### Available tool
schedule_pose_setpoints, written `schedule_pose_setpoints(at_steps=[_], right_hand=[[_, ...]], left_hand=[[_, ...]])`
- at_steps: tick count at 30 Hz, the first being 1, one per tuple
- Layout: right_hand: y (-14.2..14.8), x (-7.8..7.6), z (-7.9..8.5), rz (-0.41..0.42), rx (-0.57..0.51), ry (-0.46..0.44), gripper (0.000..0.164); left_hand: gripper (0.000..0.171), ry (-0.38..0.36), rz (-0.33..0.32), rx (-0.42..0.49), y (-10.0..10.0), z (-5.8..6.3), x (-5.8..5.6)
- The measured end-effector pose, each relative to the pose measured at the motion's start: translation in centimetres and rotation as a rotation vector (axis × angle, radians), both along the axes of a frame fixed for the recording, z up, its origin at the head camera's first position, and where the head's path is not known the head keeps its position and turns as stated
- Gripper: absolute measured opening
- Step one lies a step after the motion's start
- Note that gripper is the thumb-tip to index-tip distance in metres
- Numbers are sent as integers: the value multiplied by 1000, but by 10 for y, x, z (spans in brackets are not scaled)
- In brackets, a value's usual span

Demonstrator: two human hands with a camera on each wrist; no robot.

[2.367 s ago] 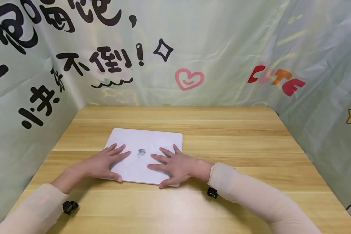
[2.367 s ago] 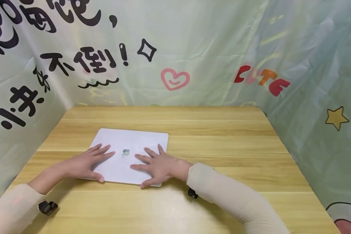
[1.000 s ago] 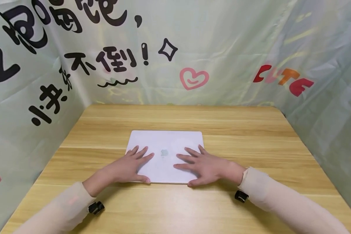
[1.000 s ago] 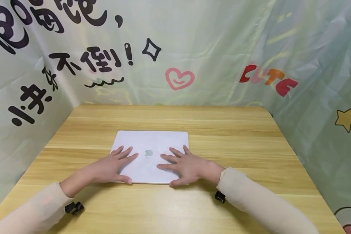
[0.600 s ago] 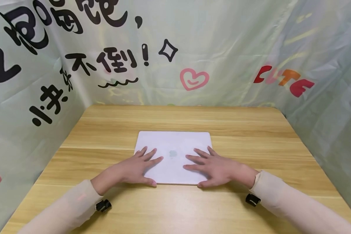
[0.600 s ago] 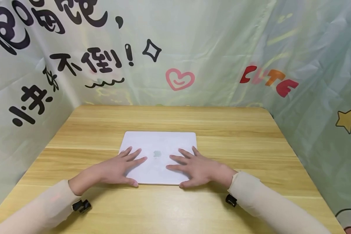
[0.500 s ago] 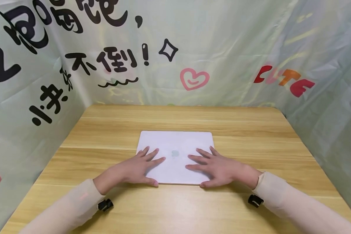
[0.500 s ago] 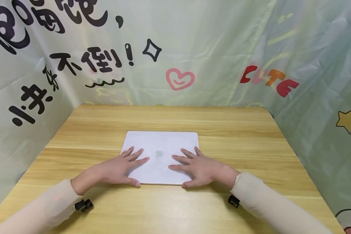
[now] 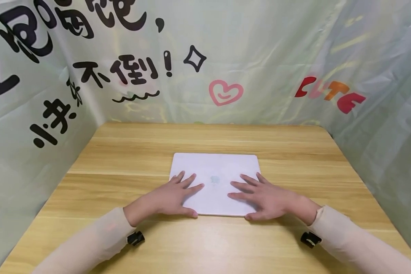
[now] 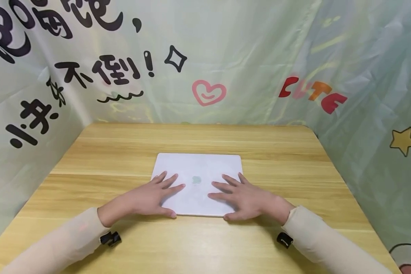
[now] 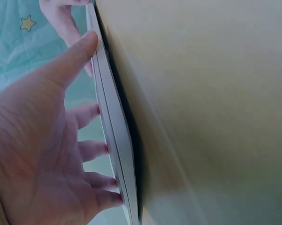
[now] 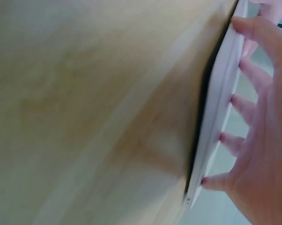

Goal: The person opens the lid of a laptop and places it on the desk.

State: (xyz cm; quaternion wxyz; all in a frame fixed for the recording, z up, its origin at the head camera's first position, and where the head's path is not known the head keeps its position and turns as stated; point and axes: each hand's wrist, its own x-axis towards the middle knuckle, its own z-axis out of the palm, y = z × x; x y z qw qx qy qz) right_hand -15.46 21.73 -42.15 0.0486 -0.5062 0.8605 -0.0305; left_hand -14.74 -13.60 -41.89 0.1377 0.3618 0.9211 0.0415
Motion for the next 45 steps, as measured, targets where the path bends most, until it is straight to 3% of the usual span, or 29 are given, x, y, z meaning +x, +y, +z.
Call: schedule_pose_setpoints(at_steps=[7, 14, 18, 24, 31, 45], right_hand=[[-27, 5, 3, -33, -72, 113, 76], [-62, 4, 2, 65, -98, 235, 65], [-70, 5, 0, 113, -62, 253, 63], [-74, 6, -1, 136, -14, 299, 63], [-77, 7, 0, 163, 29, 368, 60], [-81, 15, -4, 203, -49, 498, 46]], left_hand=[[95, 17, 25, 69, 2, 1, 2], [101, -9, 155, 286, -15, -4, 0], [108, -43, 197, 339, -32, -10, 3], [123, -84, 236, 369, -53, -14, 9], [138, -131, 231, 327, -65, -19, 14], [125, -144, 247, 335, -67, -22, 17]])
